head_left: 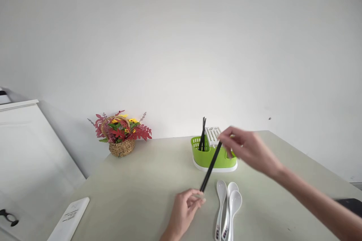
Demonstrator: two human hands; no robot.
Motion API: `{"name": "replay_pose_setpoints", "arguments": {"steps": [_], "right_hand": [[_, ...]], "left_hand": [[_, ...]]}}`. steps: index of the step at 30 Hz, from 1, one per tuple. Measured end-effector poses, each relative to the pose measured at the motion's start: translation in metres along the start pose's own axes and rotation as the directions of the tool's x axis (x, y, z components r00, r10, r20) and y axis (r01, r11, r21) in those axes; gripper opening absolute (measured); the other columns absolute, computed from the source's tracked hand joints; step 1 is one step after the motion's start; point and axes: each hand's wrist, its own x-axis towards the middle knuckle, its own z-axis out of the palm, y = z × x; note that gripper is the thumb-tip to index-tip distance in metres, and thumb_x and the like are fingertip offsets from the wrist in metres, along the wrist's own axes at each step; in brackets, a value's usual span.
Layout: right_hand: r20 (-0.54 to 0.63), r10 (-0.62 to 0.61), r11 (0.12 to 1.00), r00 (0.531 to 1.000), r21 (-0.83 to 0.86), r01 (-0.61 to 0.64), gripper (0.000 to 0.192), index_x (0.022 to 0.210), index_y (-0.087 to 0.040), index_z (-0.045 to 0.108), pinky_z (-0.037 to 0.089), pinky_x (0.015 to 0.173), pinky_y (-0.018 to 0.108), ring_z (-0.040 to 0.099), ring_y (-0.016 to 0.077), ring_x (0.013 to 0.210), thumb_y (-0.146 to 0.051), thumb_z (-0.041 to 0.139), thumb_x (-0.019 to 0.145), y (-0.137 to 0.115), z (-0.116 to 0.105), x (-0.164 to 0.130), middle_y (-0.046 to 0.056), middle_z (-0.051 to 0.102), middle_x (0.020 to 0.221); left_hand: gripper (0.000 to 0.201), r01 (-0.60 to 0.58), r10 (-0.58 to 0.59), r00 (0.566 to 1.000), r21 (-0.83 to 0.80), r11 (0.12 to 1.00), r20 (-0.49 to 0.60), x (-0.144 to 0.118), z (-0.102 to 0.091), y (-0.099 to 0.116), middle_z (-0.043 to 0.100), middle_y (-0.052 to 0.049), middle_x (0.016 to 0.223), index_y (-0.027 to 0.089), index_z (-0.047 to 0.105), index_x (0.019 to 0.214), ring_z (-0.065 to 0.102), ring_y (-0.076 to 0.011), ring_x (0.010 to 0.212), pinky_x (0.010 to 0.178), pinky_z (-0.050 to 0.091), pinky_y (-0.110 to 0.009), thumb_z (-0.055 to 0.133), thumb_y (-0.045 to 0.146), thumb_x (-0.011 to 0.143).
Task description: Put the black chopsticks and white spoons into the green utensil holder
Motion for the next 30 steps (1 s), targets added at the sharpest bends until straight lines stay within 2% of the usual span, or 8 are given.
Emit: {"name": "replay_pose_setpoints", "arguments": {"steps": [4, 7, 12, 19, 22, 24, 27, 30], "right_hand": [[-0.312, 0.006, 0.999, 0.950, 0.048, 0.009, 0.043, 0.087, -0.022, 0.067, 0.041, 0.042, 0.023, 0.056, 0.0100, 0.047, -0.064, 0.061, 0.089, -0.004, -0.037, 0.045, -0.001, 0.065, 0.061], [-0.382, -0.034, 0.999, 0.924, -0.042, 0.020, 0.046, 0.084, -0.021, 0.066, 0.043, 0.042, 0.023, 0.058, 0.0087, 0.047, -0.067, 0.059, 0.089, -0.001, -0.047, 0.080, 0.002, 0.069, 0.072], [-0.123, -0.002, 0.973, 0.992, -0.229, -0.026, 0.041, 0.090, -0.021, 0.067, 0.044, 0.044, 0.020, 0.067, 0.0101, 0.053, -0.059, 0.053, 0.095, 0.021, -0.019, 0.123, 0.002, 0.075, 0.081], [0.122, 0.110, 0.953, 0.986, -0.295, -0.070, 0.032, 0.085, -0.020, 0.067, 0.050, 0.054, 0.023, 0.068, 0.0091, 0.051, -0.044, 0.052, 0.098, 0.062, 0.038, 0.151, -0.001, 0.077, 0.076], [0.134, 0.146, 0.938, 0.980, -0.334, -0.094, 0.028, 0.085, -0.019, 0.068, 0.052, 0.058, 0.025, 0.067, 0.0101, 0.050, -0.040, 0.053, 0.098, 0.070, 0.051, 0.156, 0.000, 0.077, 0.076], [0.094, 0.153, 0.925, 0.984, -0.363, -0.109, 0.026, 0.094, -0.019, 0.068, 0.052, 0.062, 0.028, 0.067, 0.0110, 0.051, -0.038, 0.051, 0.099, 0.070, 0.053, 0.158, 0.002, 0.078, 0.079], [0.003, 0.121, 0.913, 0.993, -0.392, -0.110, 0.030, 0.112, -0.018, 0.063, 0.050, 0.062, 0.029, 0.066, 0.0117, 0.054, -0.040, 0.047, 0.100, 0.060, 0.047, 0.159, 0.004, 0.079, 0.088], [-0.023, 0.047, 0.920, 0.999, -0.389, -0.053, 0.033, 0.113, -0.020, 0.061, 0.047, 0.058, 0.026, 0.064, 0.0094, 0.053, -0.045, 0.042, 0.101, 0.041, 0.036, 0.150, 0.003, 0.078, 0.094]], "left_hand": [[0.045, 0.061, -0.107, 0.971, -0.210, 0.976, -0.214, 0.016, -0.019, -0.009, 0.073, -0.011, 0.108, 0.016, 0.065, 0.104, 0.075, -0.0214, 0.075, 0.061, 0.063, -0.032, 0.071, 0.057, 0.085], [0.043, 0.064, -0.123, 0.953, -0.214, 0.975, -0.276, 0.018, -0.021, -0.013, 0.069, -0.009, 0.104, 0.017, 0.063, 0.096, 0.071, -0.0162, 0.066, 0.053, 0.057, -0.026, 0.067, 0.059, 0.088], [0.041, 0.081, -0.097, 0.979, -0.097, 0.992, -0.179, 0.011, -0.013, -0.012, 0.064, 0.000, 0.071, 0.018, 0.063, 0.092, 0.067, -0.0154, 0.063, 0.050, 0.050, -0.020, 0.062, 0.059, 0.091], [0.040, 0.089, -0.083, 0.985, 0.032, 0.996, -0.152, 0.009, -0.010, -0.007, 0.058, 0.003, 0.059, 0.020, 0.064, 0.087, 0.061, -0.0132, 0.053, 0.050, 0.045, -0.020, 0.060, 0.060, 0.092], [0.041, 0.078, -0.071, 0.987, 0.043, 0.996, -0.146, 0.008, -0.010, -0.005, 0.060, 0.003, 0.061, 0.020, 0.064, 0.086, 0.059, -0.0122, 0.052, 0.049, 0.042, -0.020, 0.057, 0.060, 0.094], [0.042, 0.078, -0.070, 0.988, 0.048, 0.996, -0.140, 0.007, -0.010, -0.004, 0.058, 0.003, 0.059, 0.020, 0.064, 0.085, 0.057, -0.0119, 0.050, 0.048, 0.041, -0.020, 0.056, 0.060, 0.094], [0.042, 0.083, -0.075, 0.989, 0.057, 0.995, -0.127, 0.007, -0.010, -0.004, 0.056, 0.004, 0.058, 0.020, 0.063, 0.085, 0.054, -0.0117, 0.050, 0.048, 0.039, -0.020, 0.055, 0.060, 0.095], [0.041, 0.087, -0.079, 0.990, 0.067, 0.994, -0.119, 0.008, -0.011, -0.005, 0.058, 0.003, 0.062, 0.021, 0.062, 0.084, 0.054, -0.0117, 0.050, 0.048, 0.039, -0.020, 0.054, 0.060, 0.095]]}}
